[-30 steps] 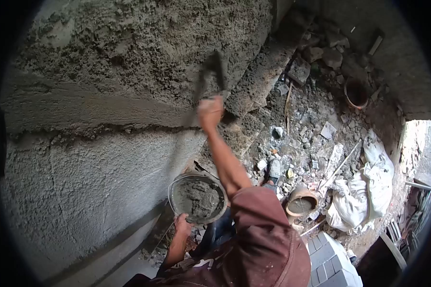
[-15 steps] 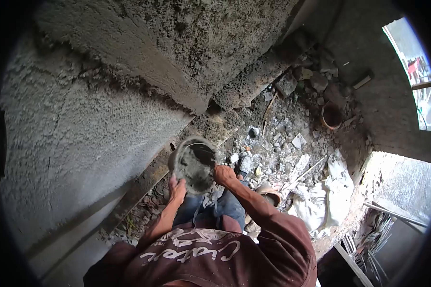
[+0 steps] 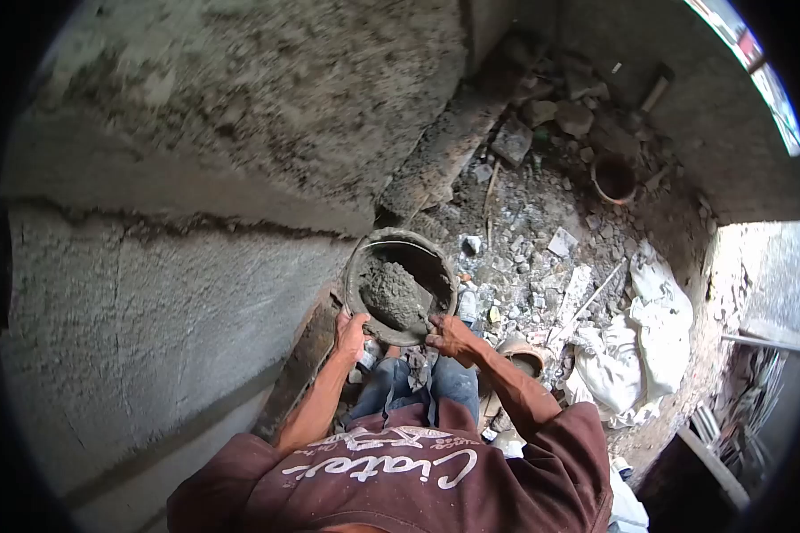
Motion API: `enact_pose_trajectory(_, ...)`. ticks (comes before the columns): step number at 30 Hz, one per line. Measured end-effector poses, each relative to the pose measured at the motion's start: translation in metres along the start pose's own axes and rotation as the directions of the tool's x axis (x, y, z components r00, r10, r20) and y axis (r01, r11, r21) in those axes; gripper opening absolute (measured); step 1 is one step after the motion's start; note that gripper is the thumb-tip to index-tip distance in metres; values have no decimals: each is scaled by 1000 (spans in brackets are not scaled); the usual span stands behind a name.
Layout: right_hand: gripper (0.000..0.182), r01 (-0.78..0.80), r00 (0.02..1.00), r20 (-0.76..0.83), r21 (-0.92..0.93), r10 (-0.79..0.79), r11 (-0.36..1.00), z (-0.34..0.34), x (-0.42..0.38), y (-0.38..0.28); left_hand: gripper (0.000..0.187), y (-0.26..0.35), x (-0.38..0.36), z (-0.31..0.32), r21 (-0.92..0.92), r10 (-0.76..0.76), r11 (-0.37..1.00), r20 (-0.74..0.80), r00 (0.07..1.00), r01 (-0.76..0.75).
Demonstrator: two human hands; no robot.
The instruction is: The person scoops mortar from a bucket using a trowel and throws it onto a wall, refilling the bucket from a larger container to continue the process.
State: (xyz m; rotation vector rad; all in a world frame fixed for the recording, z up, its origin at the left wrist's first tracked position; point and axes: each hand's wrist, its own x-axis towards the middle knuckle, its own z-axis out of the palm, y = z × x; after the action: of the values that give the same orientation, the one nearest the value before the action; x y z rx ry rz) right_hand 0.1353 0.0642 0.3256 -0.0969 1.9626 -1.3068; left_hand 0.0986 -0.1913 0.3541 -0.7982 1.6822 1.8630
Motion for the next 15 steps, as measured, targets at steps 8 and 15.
enact_pose_trajectory(8,25,66,912,-317,739,259,671,-78,-94,-6,40,-16,28,43,-298,-133,946,16,991,131)
enact_pose_trajectory(15,22,346,122,-890,453,439,822,-160,-160,50,52,-17,3,2,-261,-185,953,-95,978,155)
